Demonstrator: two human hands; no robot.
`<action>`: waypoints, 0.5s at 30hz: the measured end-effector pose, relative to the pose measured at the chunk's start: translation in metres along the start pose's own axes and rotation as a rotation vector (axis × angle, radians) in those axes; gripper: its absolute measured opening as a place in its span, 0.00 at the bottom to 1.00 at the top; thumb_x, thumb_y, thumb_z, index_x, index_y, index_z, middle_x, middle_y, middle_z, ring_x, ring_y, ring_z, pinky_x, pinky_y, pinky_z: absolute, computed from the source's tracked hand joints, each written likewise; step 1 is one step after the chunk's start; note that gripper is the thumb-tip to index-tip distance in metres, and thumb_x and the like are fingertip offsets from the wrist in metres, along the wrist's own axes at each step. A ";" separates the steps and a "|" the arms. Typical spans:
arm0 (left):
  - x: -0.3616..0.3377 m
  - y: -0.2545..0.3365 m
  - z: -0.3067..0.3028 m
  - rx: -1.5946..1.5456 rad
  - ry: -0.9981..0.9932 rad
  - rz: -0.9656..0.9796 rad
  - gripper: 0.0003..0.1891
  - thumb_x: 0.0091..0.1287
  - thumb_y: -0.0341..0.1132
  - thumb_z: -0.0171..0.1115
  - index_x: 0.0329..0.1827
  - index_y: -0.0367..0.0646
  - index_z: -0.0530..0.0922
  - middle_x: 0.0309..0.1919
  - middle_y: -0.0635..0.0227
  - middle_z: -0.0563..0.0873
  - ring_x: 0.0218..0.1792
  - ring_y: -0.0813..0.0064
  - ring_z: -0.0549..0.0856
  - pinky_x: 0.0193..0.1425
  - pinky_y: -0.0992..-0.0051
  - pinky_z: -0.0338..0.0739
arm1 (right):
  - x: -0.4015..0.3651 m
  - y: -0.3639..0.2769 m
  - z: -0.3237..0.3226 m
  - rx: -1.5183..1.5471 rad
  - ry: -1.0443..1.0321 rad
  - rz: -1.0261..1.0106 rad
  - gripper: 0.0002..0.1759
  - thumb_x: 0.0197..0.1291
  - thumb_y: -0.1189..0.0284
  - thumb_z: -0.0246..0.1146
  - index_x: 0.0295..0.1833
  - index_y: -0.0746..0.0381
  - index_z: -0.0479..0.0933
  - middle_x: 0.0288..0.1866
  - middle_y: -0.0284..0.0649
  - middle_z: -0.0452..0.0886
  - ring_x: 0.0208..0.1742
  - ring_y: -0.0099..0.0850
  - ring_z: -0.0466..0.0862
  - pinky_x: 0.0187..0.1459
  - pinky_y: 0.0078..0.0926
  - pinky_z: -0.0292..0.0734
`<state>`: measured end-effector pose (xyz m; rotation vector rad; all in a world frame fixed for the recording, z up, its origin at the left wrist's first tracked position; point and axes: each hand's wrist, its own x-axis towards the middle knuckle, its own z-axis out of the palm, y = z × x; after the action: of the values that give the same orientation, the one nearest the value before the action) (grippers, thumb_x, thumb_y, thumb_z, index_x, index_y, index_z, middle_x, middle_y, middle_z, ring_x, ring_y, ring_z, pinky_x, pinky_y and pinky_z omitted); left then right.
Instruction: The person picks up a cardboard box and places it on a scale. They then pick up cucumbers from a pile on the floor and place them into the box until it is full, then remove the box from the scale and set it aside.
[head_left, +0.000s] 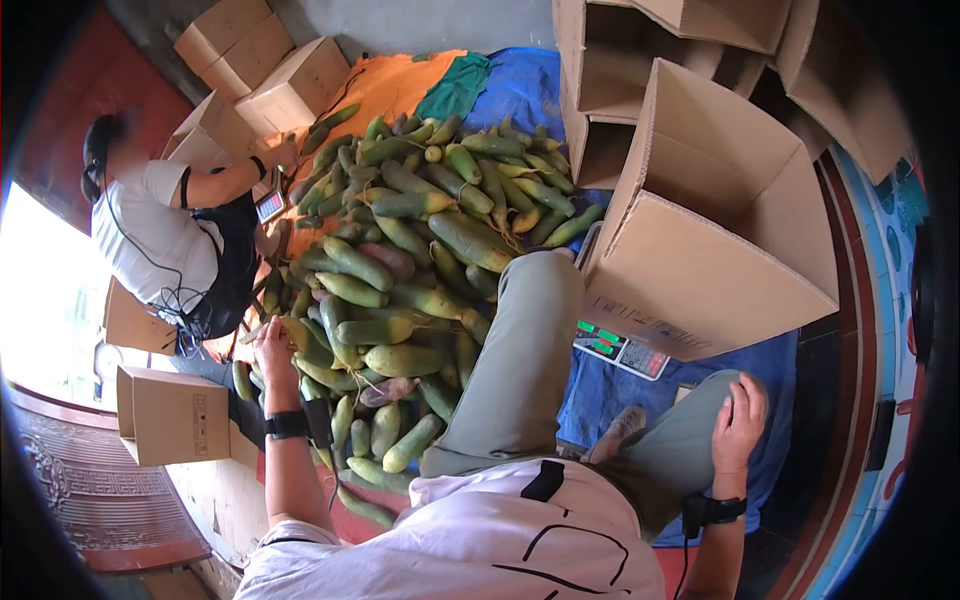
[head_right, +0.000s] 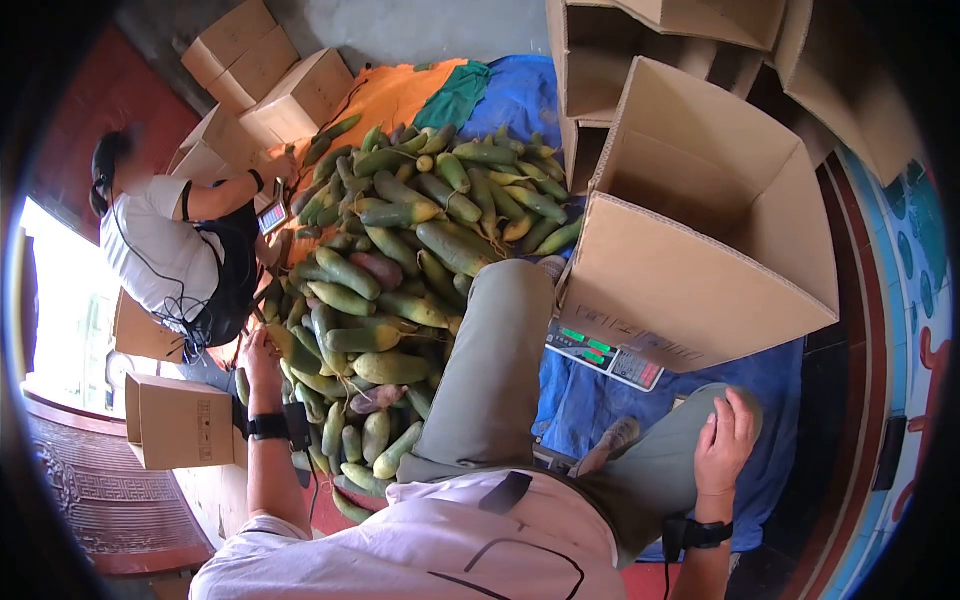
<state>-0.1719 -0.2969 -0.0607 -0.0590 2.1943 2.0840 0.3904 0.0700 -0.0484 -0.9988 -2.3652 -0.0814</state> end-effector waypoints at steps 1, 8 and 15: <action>-0.009 0.014 0.011 -0.003 -0.033 0.040 0.13 0.70 0.40 0.58 0.26 0.48 0.74 0.17 0.81 0.69 0.16 0.88 0.65 0.20 0.84 0.61 | 0.000 0.000 0.000 -0.001 0.011 0.006 0.14 0.53 0.83 0.60 0.47 0.67 0.77 0.55 0.46 0.77 0.55 0.46 0.77 0.56 0.41 0.72; -0.054 0.102 0.080 -0.125 -0.332 0.238 0.15 0.72 0.37 0.55 0.24 0.48 0.71 0.16 0.82 0.66 0.17 0.89 0.63 0.26 0.84 0.62 | -0.003 -0.001 -0.003 0.033 0.032 0.032 0.12 0.53 0.82 0.60 0.46 0.67 0.77 0.53 0.47 0.77 0.54 0.46 0.77 0.56 0.40 0.72; -0.098 0.193 0.170 -0.323 -0.698 0.418 0.16 0.74 0.36 0.50 0.24 0.46 0.67 0.16 0.80 0.62 0.18 0.85 0.60 0.33 0.80 0.64 | -0.006 0.001 -0.002 0.054 0.056 0.059 0.12 0.51 0.82 0.60 0.43 0.66 0.78 0.53 0.45 0.78 0.50 0.43 0.78 0.52 0.38 0.73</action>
<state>-0.0854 -0.1215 0.1335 1.0097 1.5268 2.1605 0.3951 0.0666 -0.0498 -1.0271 -2.2733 -0.0228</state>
